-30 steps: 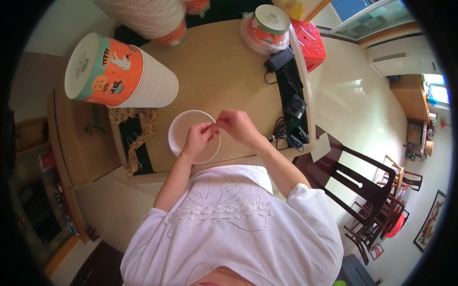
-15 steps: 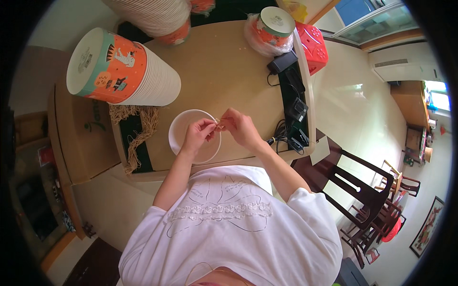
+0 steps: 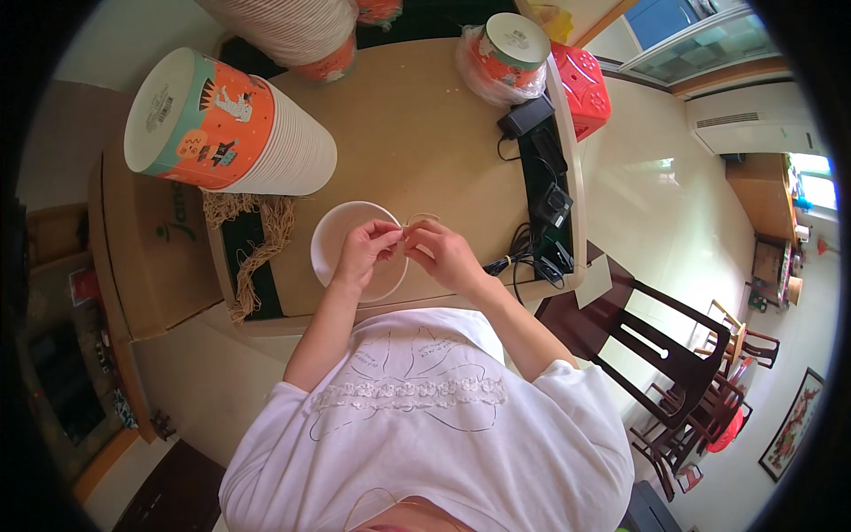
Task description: Attaching string handles to paper buckets using a small stick tool.
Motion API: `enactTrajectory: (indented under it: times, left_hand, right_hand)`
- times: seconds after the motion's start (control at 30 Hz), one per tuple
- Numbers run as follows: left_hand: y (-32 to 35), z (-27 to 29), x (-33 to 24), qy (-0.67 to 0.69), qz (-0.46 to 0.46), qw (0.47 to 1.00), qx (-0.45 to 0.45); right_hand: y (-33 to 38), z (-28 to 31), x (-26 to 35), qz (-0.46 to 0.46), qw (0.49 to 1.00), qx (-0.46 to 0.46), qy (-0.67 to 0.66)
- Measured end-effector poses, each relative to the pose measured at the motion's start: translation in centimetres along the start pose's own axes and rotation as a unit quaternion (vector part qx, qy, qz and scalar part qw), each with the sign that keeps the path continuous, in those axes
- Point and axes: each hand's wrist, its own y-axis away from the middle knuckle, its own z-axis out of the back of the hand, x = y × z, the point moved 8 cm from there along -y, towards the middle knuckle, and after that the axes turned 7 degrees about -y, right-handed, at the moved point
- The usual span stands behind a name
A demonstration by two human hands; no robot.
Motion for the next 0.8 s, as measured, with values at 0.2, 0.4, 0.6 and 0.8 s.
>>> enactTrajectory:
  times: [0.2, 0.4, 0.6, 0.8]
  left_hand:
    - [0.1, 0.1, 0.3, 0.01, 0.011, 1.0, 0.006]
    - [0.2, -0.1, 0.5, 0.093, 0.037, 0.995, 0.031]
    - [0.5, -0.5, 0.2, 0.077, 0.034, 0.996, 0.036]
    - [0.4, 0.0, -0.3, -0.012, -0.012, 1.0, 0.005]
  right_hand:
    - [0.1, -0.1, 0.4, 0.018, 1.0, -0.002, 0.022]
    - [-0.1, 0.0, 0.5, 0.03, 0.999, 0.006, 0.02]
    - [-0.1, -0.2, -0.6, -0.019, 0.999, 0.022, -0.018]
    - [0.3, 0.2, -2.6, -0.086, 0.994, -0.037, -0.05]
